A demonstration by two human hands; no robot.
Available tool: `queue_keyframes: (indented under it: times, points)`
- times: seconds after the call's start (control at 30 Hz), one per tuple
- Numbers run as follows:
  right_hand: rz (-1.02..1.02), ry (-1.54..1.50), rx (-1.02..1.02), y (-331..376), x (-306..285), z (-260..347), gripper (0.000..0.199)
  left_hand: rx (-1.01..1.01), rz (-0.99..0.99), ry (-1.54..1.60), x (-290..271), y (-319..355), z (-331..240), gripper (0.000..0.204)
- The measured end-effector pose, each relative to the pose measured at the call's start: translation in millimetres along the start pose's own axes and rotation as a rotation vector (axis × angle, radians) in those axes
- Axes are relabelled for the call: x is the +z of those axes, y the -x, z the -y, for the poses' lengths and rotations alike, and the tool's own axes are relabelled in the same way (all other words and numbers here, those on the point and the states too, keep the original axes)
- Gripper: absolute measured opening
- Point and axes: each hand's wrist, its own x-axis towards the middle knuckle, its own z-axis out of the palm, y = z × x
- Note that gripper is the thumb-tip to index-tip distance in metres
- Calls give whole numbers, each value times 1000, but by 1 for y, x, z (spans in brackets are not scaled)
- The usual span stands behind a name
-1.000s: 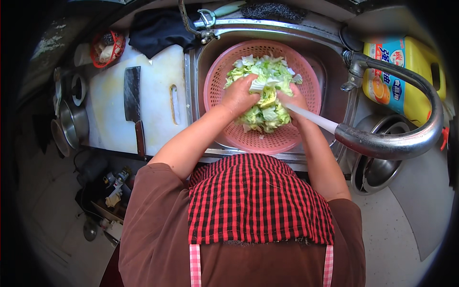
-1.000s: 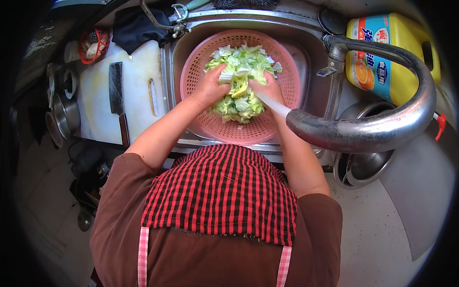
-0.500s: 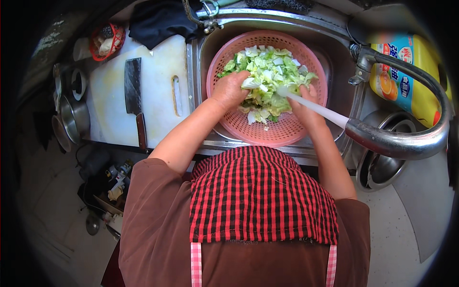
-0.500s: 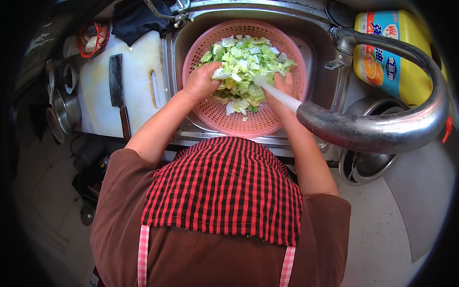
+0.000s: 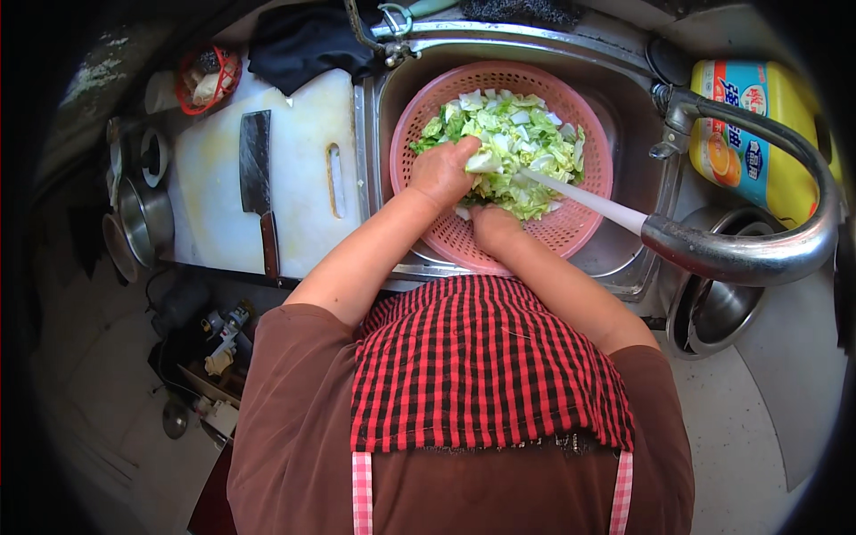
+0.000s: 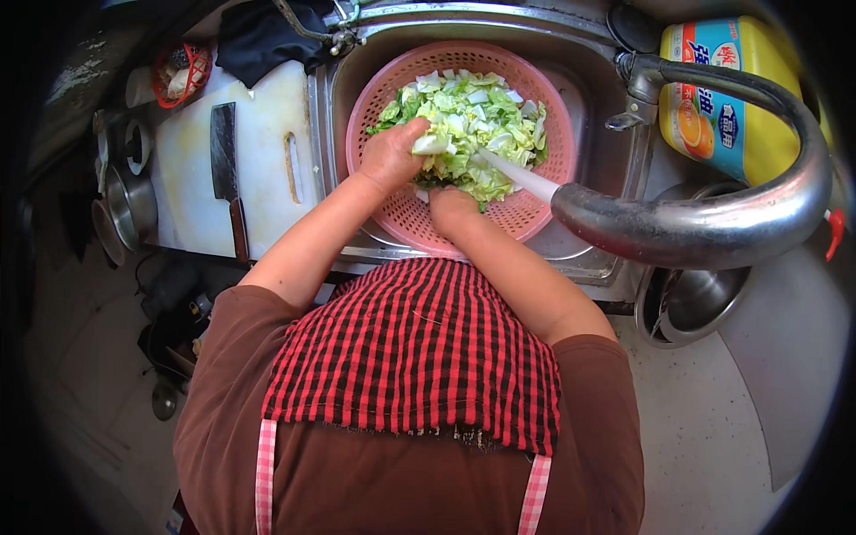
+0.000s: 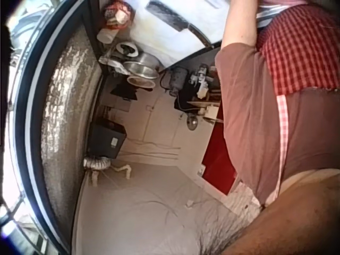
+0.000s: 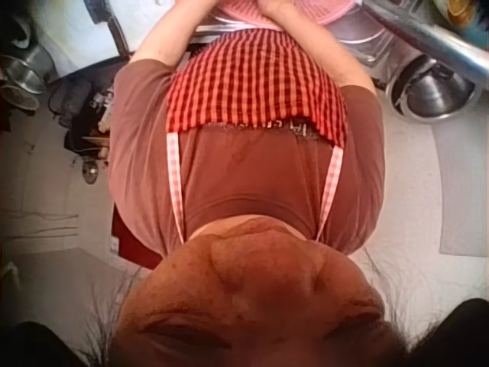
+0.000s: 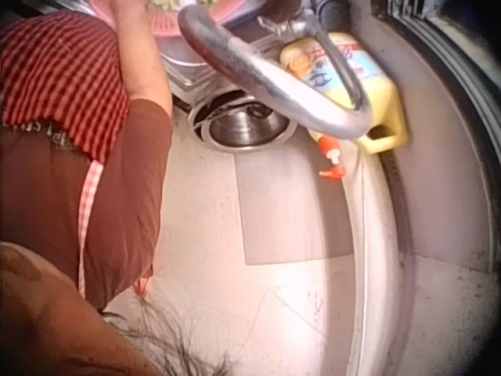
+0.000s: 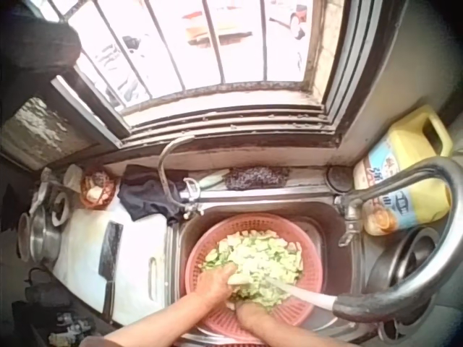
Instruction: The person chops cabbage on a cutting board using a cleaver, transfers the chopped pieces into a colander in the sink, and washes the cabbage under running water.
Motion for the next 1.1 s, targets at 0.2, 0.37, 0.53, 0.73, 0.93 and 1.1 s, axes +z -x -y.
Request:
queue_keyframes:
  times: [0.2,0.37,0.53,0.73,0.93,1.1]
  points:
    - [-4,-664,28,22,-45,-32,23,234,-156,58,9,21,5,41]
    - [-26,-1107,42,54,-74,-38,16,272,-88,175,9,38,-3,44]
    - [-123,-1381,-45,62,-83,-28,13,164,46,440,1,36,-12,39]
    - [-229,-1048,-120,64,-69,-23,11,136,173,516,10,34,-10,29]
    - [-332,-545,-132,71,-45,-18,11,278,346,216,5,40,-13,21]
    - [-414,-422,-122,73,-39,-8,12,319,290,175,24,41,-3,18]
